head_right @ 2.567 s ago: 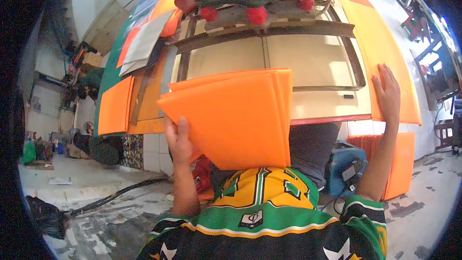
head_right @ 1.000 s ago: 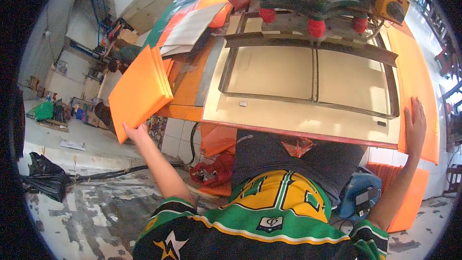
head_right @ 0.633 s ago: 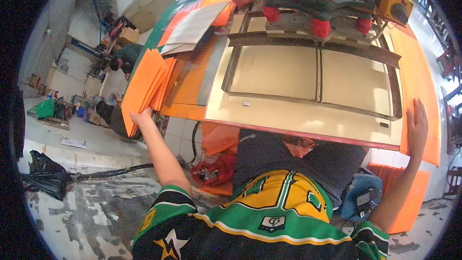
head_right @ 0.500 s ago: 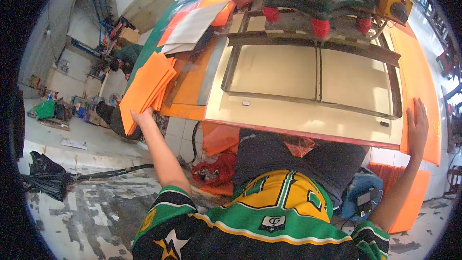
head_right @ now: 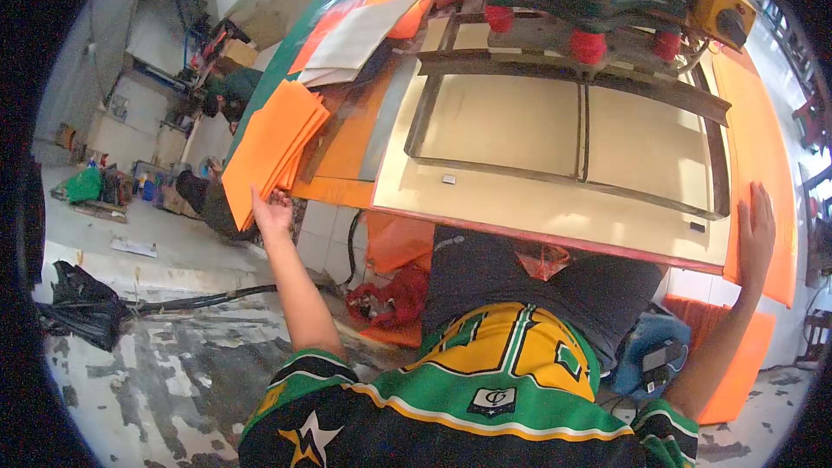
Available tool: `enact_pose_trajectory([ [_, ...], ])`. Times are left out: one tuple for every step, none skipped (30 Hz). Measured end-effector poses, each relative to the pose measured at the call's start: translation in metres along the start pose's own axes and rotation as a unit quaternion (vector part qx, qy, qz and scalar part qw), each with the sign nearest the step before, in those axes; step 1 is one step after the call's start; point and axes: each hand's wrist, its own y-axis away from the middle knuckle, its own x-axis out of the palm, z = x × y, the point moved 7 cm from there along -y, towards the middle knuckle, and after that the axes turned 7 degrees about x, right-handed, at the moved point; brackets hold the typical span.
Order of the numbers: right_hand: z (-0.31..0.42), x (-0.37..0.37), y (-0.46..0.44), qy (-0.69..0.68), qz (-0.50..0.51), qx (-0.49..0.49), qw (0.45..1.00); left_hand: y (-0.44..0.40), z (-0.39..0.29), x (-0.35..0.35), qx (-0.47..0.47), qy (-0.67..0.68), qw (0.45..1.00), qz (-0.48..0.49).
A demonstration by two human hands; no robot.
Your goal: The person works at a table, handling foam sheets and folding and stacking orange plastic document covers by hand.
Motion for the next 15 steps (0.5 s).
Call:
enact_pose_trajectory([
  [0.002, -0.001, 0.000, 0.001, 0.000, -0.002, 1.000, -0.005, -0.002, 0.001, 0.008, -0.027, 0.999, 0.038],
  [0.003, -0.002, 0.001, -0.005, 0.000, -0.001, 1.000, -0.009, -0.002, 0.003, 0.015, -0.055, 0.995, 0.077],
  [0.005, -0.003, 0.001, -0.012, 0.000, -0.002, 1.000, -0.007, -0.004, 0.005, 0.032, -0.069, 0.993, 0.089],
  [0.003, 0.000, -0.001, -0.010, 0.002, -0.004, 1.000, -0.005, -0.006, 0.003, 0.031, -0.069, 0.993, 0.087],
  [-0.002, 0.004, -0.003, -0.011, -0.005, -0.011, 1.000, -0.003, -0.008, 0.002, 0.038, -0.077, 0.993, 0.081],
  [-0.008, 0.005, -0.002, -0.007, -0.014, -0.015, 1.000, -0.003, -0.004, 0.004, 0.039, -0.086, 0.992, 0.079],
  [-0.004, 0.002, 0.000, -0.024, -0.010, -0.019, 0.999, -0.005, -0.002, 0.003, 0.045, -0.088, 0.990, 0.103],
  [0.000, 0.000, 0.000, -0.036, -0.007, -0.021, 0.999, -0.007, 0.002, 0.000, 0.041, -0.091, 0.989, 0.105],
  [-0.002, 0.001, 0.000, -0.019, -0.025, -0.032, 0.999, -0.006, 0.006, -0.002, 0.050, -0.108, 0.987, 0.110],
  [0.008, -0.005, 0.003, -0.051, -0.015, -0.022, 0.998, -0.001, 0.011, 0.000, 0.070, -0.115, 0.980, 0.149],
  [0.005, -0.004, 0.002, -0.054, -0.012, -0.021, 0.998, 0.020, 0.014, 0.007, 0.073, -0.127, 0.980, 0.132],
  [0.006, -0.005, 0.002, -0.047, -0.021, -0.018, 0.999, 0.041, 0.019, 0.016, 0.090, -0.110, 0.977, 0.159],
  [0.004, -0.005, 0.002, -0.029, -0.030, -0.021, 0.999, 0.056, 0.024, 0.019, 0.109, -0.125, 0.977, 0.130],
  [0.011, -0.009, 0.003, -0.043, -0.029, -0.024, 0.998, 0.076, 0.029, 0.026, 0.130, -0.127, 0.975, 0.127],
  [0.005, -0.006, 0.002, -0.028, -0.038, -0.034, 0.998, 0.105, 0.031, 0.037, 0.158, -0.147, 0.969, 0.119],
])
